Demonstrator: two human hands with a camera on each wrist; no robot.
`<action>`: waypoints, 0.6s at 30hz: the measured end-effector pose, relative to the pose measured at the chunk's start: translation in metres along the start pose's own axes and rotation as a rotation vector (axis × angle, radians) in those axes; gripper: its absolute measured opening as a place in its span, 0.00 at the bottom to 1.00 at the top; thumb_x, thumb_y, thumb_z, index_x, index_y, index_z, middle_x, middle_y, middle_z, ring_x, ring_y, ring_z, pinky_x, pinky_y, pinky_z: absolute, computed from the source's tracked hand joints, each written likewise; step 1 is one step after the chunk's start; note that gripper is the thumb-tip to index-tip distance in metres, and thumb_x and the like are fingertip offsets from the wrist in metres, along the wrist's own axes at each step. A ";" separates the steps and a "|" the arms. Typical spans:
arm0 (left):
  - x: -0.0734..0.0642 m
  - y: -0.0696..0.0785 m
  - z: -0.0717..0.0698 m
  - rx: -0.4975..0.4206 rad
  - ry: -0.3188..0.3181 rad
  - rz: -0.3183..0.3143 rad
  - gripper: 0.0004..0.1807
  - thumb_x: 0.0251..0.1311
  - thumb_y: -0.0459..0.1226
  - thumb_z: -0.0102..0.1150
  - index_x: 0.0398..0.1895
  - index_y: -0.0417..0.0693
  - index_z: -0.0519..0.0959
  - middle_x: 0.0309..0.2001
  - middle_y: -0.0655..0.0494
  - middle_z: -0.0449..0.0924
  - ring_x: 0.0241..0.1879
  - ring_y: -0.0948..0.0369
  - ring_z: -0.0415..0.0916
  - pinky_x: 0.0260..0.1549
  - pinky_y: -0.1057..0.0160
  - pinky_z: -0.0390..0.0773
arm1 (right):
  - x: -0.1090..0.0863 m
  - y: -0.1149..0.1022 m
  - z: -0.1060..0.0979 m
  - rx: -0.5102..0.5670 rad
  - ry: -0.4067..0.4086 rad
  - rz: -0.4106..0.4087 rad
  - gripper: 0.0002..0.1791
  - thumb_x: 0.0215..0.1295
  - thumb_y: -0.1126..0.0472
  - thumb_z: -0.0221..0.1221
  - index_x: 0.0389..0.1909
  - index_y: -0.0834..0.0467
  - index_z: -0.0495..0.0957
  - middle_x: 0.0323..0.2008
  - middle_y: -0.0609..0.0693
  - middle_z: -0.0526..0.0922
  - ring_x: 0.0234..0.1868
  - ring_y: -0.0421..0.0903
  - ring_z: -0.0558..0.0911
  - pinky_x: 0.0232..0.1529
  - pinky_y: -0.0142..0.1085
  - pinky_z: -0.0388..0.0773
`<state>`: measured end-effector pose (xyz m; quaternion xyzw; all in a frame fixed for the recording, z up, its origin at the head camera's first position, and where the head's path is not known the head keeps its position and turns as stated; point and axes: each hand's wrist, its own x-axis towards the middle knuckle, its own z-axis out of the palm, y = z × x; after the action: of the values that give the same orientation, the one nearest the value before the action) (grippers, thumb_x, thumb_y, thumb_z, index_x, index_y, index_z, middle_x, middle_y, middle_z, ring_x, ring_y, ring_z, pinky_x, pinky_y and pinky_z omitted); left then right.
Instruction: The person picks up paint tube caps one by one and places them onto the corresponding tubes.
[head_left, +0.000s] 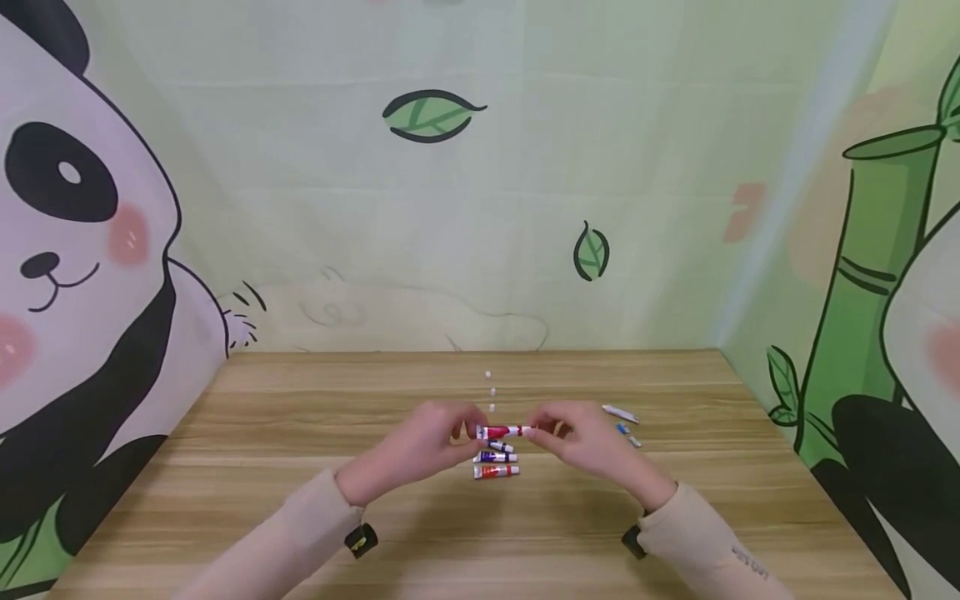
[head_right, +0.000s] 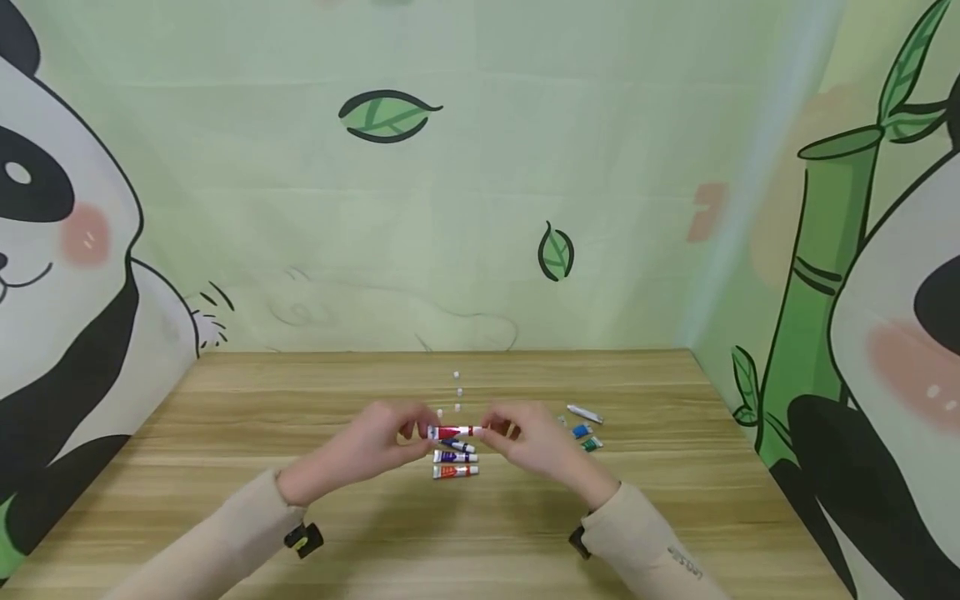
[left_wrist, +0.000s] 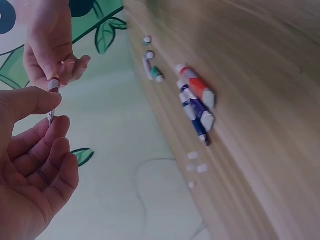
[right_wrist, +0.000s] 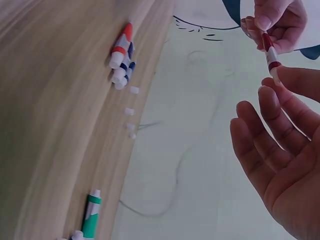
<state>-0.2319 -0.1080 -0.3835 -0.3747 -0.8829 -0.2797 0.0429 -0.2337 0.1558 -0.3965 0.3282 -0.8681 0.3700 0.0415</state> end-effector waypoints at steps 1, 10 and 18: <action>0.000 -0.001 0.002 0.002 -0.006 -0.007 0.08 0.62 0.35 0.67 0.43 0.45 0.84 0.29 0.65 0.78 0.23 0.69 0.68 0.20 0.70 0.73 | 0.000 0.001 0.001 -0.003 -0.001 0.001 0.03 0.70 0.56 0.63 0.37 0.50 0.84 0.30 0.37 0.81 0.32 0.37 0.79 0.35 0.33 0.81; -0.004 -0.014 0.021 0.020 0.003 0.020 0.07 0.60 0.34 0.68 0.41 0.43 0.84 0.28 0.63 0.80 0.17 0.73 0.62 0.14 0.72 0.67 | -0.004 0.010 0.012 0.030 -0.059 0.050 0.07 0.70 0.54 0.63 0.37 0.52 0.85 0.30 0.37 0.81 0.33 0.38 0.79 0.36 0.34 0.80; -0.005 -0.019 0.033 0.042 -0.034 0.026 0.06 0.59 0.33 0.68 0.39 0.42 0.84 0.29 0.61 0.81 0.19 0.74 0.64 0.16 0.73 0.69 | -0.006 0.016 0.020 0.020 -0.126 0.107 0.06 0.70 0.53 0.63 0.35 0.50 0.83 0.30 0.38 0.80 0.32 0.38 0.78 0.36 0.34 0.79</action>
<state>-0.2370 -0.1041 -0.4212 -0.3900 -0.8842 -0.2541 0.0394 -0.2350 0.1538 -0.4222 0.3042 -0.8816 0.3590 -0.0363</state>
